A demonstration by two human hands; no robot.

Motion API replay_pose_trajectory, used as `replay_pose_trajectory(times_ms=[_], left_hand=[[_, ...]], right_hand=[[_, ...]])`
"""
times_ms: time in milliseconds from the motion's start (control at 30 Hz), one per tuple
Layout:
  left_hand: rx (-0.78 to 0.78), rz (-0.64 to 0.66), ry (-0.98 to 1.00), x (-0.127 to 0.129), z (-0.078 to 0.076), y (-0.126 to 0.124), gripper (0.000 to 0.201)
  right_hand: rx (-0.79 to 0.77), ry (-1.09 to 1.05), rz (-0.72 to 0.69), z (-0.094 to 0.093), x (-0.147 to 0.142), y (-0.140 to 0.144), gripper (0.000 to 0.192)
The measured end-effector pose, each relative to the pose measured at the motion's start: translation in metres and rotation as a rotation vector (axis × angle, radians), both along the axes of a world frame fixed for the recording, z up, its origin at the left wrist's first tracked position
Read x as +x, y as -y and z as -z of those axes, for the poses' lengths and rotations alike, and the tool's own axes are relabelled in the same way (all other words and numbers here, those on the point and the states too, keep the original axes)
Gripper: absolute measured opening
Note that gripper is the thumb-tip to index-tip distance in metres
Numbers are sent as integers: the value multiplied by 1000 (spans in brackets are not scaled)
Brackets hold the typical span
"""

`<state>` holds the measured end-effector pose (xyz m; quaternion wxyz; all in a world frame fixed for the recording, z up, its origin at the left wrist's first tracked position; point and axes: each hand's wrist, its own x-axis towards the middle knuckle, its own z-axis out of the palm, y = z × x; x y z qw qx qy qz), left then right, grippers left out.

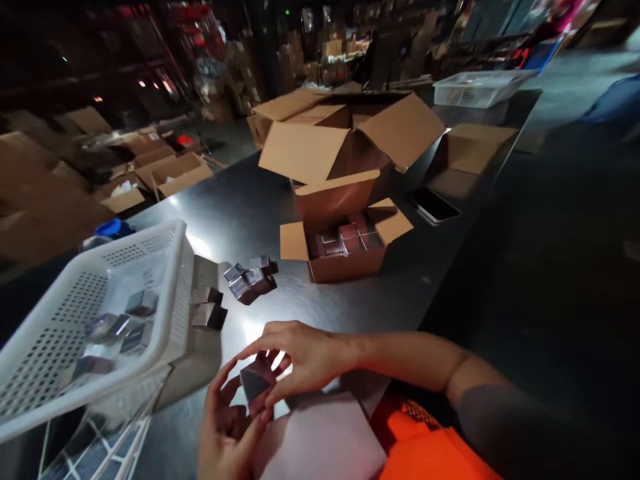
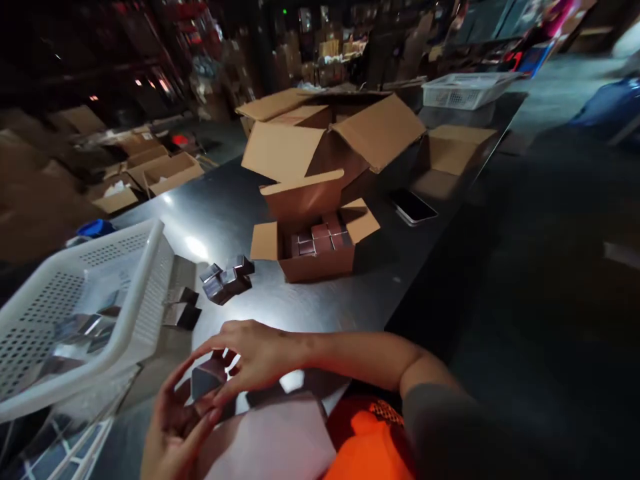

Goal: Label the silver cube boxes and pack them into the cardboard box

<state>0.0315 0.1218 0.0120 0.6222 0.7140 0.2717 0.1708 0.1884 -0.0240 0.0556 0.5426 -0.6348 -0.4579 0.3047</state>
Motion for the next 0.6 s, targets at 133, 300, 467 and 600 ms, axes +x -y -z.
replay_pose_trajectory(times_ms=[133,300,467,600], left_hand=[[96,-21,78,3,3,-12,74],[107,-120,121,0,0,-17,64],[220,-124,131,2,5,-18,64],[287,-124,91,4,16,-27,70]], right_hand=[[234,400,320,-29,37,37,54],[-182,1097,575,-59,143,102,50],[-431,1165,373,-66,195,138,44],[-531,1165,340,-69,194,136,38]])
